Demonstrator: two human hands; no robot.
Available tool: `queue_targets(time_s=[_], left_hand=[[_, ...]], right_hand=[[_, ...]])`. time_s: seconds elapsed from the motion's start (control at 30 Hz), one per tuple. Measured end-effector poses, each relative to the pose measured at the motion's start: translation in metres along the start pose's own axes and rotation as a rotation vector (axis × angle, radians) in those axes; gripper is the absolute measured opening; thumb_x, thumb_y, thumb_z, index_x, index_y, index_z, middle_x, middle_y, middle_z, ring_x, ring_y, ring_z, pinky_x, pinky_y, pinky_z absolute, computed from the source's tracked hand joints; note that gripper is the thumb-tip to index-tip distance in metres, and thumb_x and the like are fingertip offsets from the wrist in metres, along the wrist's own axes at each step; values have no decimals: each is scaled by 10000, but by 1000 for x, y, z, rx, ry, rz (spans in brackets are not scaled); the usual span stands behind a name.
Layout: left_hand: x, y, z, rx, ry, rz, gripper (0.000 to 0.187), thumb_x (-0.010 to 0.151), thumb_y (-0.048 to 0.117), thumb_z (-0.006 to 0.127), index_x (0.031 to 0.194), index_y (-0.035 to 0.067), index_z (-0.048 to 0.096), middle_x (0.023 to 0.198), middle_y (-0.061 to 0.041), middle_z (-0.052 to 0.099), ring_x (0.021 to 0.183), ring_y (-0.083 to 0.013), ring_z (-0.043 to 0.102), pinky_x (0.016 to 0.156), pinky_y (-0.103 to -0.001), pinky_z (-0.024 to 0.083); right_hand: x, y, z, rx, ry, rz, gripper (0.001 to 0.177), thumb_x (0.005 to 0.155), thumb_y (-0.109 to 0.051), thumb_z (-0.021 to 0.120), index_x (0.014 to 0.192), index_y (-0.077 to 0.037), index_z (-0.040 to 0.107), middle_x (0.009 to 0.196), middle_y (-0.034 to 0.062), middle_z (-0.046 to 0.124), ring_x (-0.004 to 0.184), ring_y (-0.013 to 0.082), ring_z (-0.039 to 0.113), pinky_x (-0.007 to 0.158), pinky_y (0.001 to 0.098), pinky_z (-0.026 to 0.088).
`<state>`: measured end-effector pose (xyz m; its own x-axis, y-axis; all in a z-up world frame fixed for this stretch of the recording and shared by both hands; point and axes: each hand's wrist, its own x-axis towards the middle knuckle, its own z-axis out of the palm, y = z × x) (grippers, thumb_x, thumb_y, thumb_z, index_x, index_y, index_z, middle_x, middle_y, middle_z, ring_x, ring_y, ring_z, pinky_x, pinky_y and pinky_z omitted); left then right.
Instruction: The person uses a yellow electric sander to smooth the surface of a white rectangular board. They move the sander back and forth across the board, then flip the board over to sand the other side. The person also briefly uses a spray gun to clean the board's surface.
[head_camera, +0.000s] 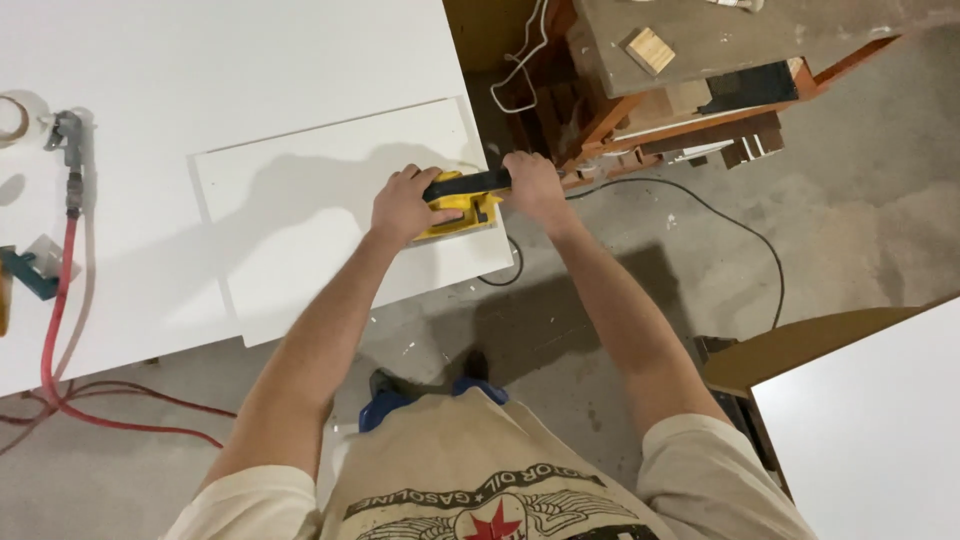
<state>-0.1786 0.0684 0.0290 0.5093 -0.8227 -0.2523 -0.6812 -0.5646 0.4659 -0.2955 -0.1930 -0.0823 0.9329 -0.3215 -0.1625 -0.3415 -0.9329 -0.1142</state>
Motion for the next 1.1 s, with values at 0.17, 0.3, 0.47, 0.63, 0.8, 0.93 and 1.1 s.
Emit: queue_targets(time_s=[0.17,0.3,0.47,0.63,0.8,0.93,1.1], left_hand=[[22,-6,-3,11,46,-19,889,842,764,685,1470,161,506,1266,-124,549,1259,-400,576,1010,-486,548],[9,3,-4,-31,14,-22,914,844,762,694,1482,136,502,1292,-151,547,1265,-411,563,1027,-487,528],[-26,20,23,2,-59,-56,949,824,814,650,1500,172,474,1303,-107,534,1284,-378,562,1067,-448,528],[-56,31,32,-6,-64,-38,862,881,749,635,1494,164,473,1300,-100,529,1272,-368,572,1057,-450,532],[-71,18,33,-2,-67,-34,881,861,743,653,1489,146,493,1289,-114,548,1253,-375,581,1044,-442,534],[-60,15,28,8,-39,-34,901,854,777,640,1497,166,486,1282,-101,545,1253,-369,580,1041,-433,532],[-65,26,45,-60,-28,-19,881,855,729,670,1492,147,495,1276,-124,550,1235,-394,585,1025,-470,540]], right_hand=[[6,-20,-46,3,21,-27,478,857,-468,760,1124,-102,607,1033,91,627,992,340,651,850,459,531],[-5,-17,-43,33,4,-66,526,838,-503,764,1124,-87,617,1031,109,635,984,360,653,832,472,529],[-62,-17,-37,-30,25,-145,466,843,-437,779,1026,-42,613,945,132,636,904,348,668,773,442,536],[-99,-22,-28,-11,161,-213,468,786,-424,839,903,-37,603,814,130,596,779,346,664,672,434,539],[-103,-36,-5,16,187,-180,489,761,-441,838,978,-63,615,876,125,600,823,358,664,696,457,541],[-90,-35,-19,14,207,-187,472,750,-394,835,1007,-70,609,907,128,616,836,369,671,700,465,544],[-103,-25,-15,-24,237,-216,428,750,-382,851,893,-68,597,817,116,582,758,340,661,666,416,524]])
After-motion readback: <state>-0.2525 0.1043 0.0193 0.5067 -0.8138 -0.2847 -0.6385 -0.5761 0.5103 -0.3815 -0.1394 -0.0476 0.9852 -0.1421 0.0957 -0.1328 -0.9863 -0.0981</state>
